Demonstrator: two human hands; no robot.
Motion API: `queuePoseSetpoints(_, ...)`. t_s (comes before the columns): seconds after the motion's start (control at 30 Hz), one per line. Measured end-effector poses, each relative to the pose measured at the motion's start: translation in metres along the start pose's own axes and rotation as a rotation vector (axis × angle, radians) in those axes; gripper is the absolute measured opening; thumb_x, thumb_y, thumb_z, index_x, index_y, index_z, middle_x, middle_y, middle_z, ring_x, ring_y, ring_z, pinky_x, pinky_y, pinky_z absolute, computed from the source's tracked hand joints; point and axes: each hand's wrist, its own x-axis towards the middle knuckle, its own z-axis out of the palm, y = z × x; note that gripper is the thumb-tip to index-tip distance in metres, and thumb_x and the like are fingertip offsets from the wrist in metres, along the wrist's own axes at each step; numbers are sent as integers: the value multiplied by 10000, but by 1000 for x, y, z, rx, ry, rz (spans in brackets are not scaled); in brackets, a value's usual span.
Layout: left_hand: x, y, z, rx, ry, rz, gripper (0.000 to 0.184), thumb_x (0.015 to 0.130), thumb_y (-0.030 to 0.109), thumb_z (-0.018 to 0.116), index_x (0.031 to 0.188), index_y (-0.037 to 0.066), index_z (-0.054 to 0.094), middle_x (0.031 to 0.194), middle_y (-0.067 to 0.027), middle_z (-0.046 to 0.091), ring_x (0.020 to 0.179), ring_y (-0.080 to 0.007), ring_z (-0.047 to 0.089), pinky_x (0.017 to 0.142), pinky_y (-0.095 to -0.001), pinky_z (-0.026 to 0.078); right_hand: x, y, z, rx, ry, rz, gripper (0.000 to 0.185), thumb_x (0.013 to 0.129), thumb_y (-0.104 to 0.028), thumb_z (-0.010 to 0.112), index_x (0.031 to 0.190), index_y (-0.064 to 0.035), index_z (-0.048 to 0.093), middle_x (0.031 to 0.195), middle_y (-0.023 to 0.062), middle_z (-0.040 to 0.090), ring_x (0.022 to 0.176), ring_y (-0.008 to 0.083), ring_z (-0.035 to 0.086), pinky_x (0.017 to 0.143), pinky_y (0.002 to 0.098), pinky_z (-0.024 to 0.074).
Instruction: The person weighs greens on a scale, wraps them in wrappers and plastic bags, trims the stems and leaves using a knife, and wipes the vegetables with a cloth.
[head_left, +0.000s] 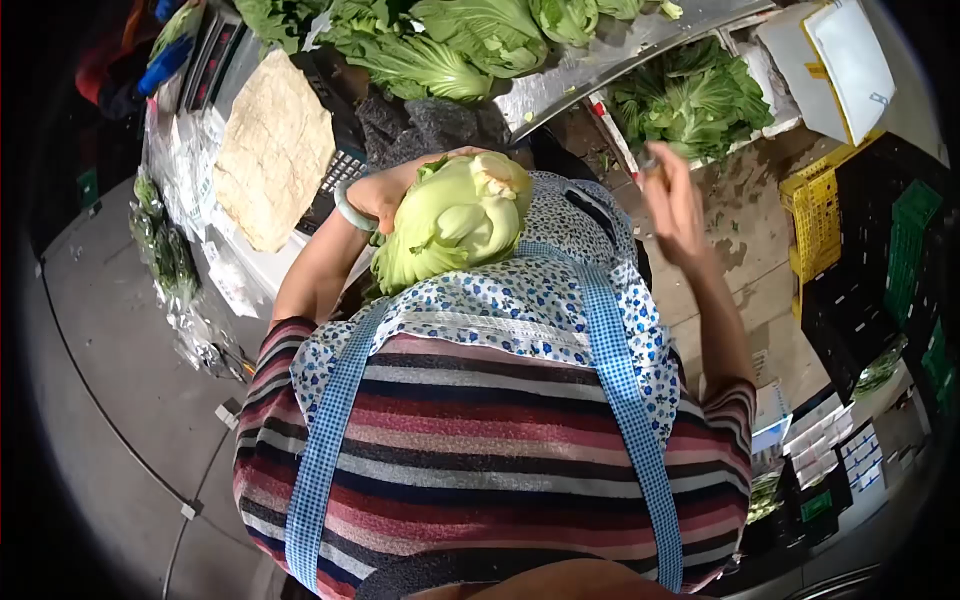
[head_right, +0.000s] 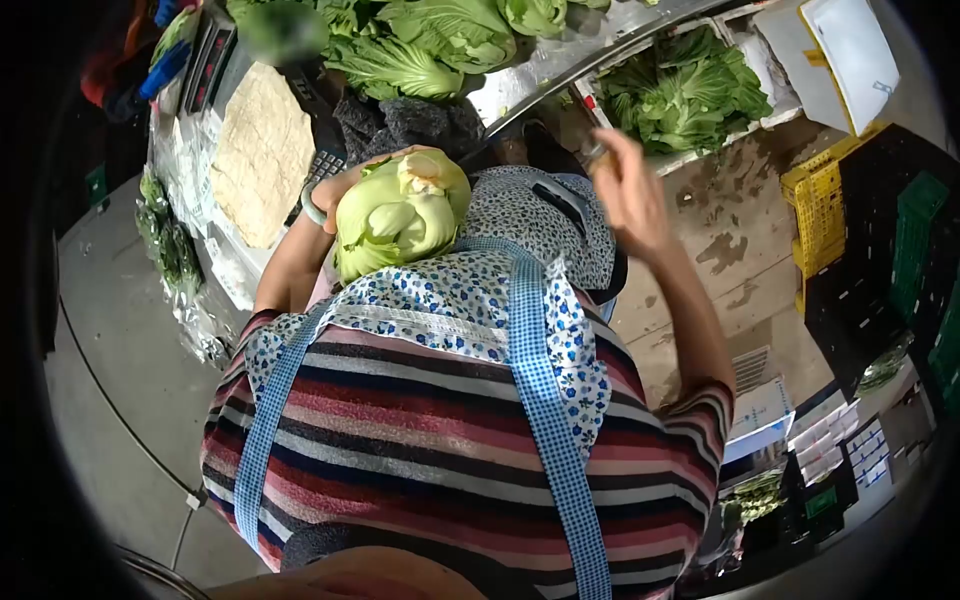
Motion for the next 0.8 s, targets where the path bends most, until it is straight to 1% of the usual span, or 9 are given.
queuePoseSetpoints(0.03, 10, 5, 0, 10, -19, -25, 1489, 341, 464, 952, 1457, -33, 101, 1450, -213, 313, 1335, -297, 356, 1112, -428, 280, -22, -28, 15, 258, 47, 64, 387, 937, -233, 499, 1250, -7, 462, 884, 131, 583, 695, 209, 564, 654, 348, 484)
queuePoseSetpoints(0.1, 30, 11, 1, 43, -102, -34, 1406, 406, 451, 936, 1447, -56, 139, 1460, -186, 306, 1336, -278, 354, 1107, -387, 282, -30, -68, 13, 50, 135, -311, 403, 821, -148, 658, 1184, -11, 546, 857, 155, 609, 726, 242, 620, 642, 347, 507)
queuePoseSetpoints(0.17, 42, 11, 0, 53, -110, -64, 1413, 423, 484, 921, 1453, -53, 117, 1466, -191, 298, 1337, -280, 355, 1106, -392, 282, -31, -65, 14, 71, 205, -328, 432, 717, -91, 743, 1120, -15, 605, 799, 145, 614, 673, 256, 633, 573, 339, 510)
queuePoseSetpoints(0.2, 34, 10, -7, 52, -130, -72, 1423, 423, 484, 921, 1455, -53, 101, 1468, -192, 295, 1342, -283, 347, 1108, -395, 279, -34, -74, 33, 95, 230, -277, 367, 858, -289, 663, 1117, -31, 631, 781, 111, 607, 660, 236, 623, 593, 315, 494)
queuePoseSetpoints(0.33, 46, 13, 2, 38, -95, -147, 1473, 399, 468, 932, 1460, -50, 52, 1476, -194, 282, 1361, -284, 314, 1116, -401, 265, -38, -67, 38, -54, 272, -346, 325, 845, -238, 674, 1090, -26, 646, 739, 90, 607, 583, 186, 596, 504, 273, 472)
queuePoseSetpoints(0.4, 52, 14, 4, 73, -80, -164, 1494, 374, 460, 938, 1460, -50, 48, 1479, -196, 275, 1367, -278, 306, 1122, -394, 257, -38, -64, 39, -115, 385, -396, 308, 839, -209, 682, 1066, -3, 650, 722, 90, 611, 557, 161, 587, 468, 253, 460)
queuePoseSetpoints(0.5, 56, 16, 14, 70, -18, -172, 1488, 364, 451, 942, 1456, -55, 68, 1470, -190, 294, 1357, -272, 322, 1120, -385, 263, -39, -59, 37, -103, 433, -444, 320, 809, -206, 700, 1049, -9, 625, 762, 56, 621, 587, 141, 603, 466, 251, 503)
queuePoseSetpoints(0.7, 57, 24, 31, 49, 26, -212, 1452, 360, 409, 952, 1451, -41, 105, 1443, -190, 334, 1332, -271, 358, 1122, -389, 265, -50, -66, 37, -10, 372, -422, 334, 812, -204, 699, 1073, -9, 625, 773, 56, 630, 575, 130, 601, 459, 251, 511)
queuePoseSetpoints(0.8, 55, 15, 23, 33, 20, -152, 1453, 357, 400, 953, 1450, -39, 103, 1438, -191, 337, 1328, -276, 361, 1118, -388, 272, -48, -66, 29, -131, 391, -417, 353, 812, -212, 706, 1088, -6, 625, 733, 41, 596, 545, 123, 569, 440, 247, 498)
